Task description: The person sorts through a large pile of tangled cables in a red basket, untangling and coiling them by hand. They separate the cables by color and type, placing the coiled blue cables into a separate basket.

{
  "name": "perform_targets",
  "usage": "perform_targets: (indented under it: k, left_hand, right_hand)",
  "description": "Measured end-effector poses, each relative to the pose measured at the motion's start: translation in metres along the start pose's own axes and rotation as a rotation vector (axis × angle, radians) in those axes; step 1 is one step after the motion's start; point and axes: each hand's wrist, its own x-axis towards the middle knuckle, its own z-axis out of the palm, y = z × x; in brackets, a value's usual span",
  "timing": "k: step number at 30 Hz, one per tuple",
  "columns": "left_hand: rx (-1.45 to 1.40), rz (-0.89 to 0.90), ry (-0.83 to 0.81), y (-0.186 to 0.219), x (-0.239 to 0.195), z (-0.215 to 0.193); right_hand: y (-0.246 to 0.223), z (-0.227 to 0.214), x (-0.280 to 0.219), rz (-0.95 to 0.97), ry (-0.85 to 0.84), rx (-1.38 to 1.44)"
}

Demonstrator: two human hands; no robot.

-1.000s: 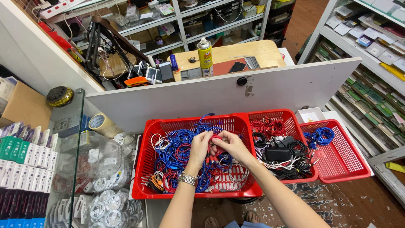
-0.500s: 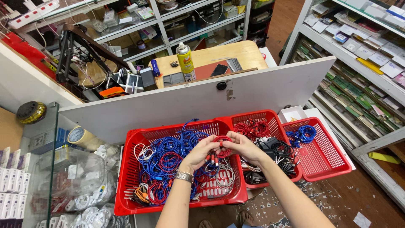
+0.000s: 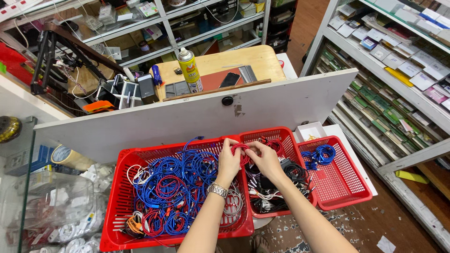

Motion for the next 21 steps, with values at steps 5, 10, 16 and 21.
perform_targets:
  k: [5,10,16,21]
  left_hand:
    - [0.115,-0.114,-0.010,0.009,0.006,0.035]
    - [0.290,0.197,-0.005,0.008,0.017,0.059]
    - [0.413,0.090,0.044,0.001,0.016,0.060]
    - [0.530,0.234,-0.052,-0.003,0.008,0.055]
  right_hand:
    - [0.049,-0.019,0.021,0.013,-0.018,0.222]
    - [0.095,-0.041,0.062,0.115,0.066,0.296]
    - [0.124,-0.036,0.090,0.209,0.116,-0.122]
    - [0.136,-0.018,0.088,-0.083,0.209,-0.425]
